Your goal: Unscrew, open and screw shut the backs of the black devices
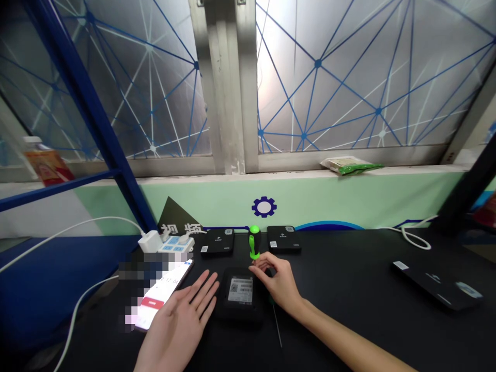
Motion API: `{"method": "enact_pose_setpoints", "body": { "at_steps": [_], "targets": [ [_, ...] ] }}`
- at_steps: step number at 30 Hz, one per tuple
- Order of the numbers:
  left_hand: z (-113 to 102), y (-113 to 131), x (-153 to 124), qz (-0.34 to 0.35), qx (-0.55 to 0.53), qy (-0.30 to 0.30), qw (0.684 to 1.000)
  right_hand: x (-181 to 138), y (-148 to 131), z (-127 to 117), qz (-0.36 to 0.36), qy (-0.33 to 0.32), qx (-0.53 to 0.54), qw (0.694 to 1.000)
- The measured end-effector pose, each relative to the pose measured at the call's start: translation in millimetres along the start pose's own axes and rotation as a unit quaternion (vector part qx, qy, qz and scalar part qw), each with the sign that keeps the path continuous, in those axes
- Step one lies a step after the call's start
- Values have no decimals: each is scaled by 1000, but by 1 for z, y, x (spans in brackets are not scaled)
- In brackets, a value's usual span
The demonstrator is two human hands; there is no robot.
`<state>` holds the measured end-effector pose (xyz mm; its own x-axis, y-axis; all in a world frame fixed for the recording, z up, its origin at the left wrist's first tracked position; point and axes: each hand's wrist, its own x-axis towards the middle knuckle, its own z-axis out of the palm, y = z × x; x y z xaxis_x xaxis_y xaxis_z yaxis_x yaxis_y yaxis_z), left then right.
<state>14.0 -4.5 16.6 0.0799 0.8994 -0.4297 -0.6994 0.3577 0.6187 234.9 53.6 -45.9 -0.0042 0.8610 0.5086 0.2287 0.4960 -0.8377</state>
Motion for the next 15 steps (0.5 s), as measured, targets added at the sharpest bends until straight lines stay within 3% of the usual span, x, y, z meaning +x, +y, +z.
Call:
{"method": "enact_pose_setpoints", "body": {
  "at_steps": [15],
  "targets": [
    [-6,1,4,-19,-51,-23,998,-2,-7,-4,-38,-29,-41,998]
  ]
}}
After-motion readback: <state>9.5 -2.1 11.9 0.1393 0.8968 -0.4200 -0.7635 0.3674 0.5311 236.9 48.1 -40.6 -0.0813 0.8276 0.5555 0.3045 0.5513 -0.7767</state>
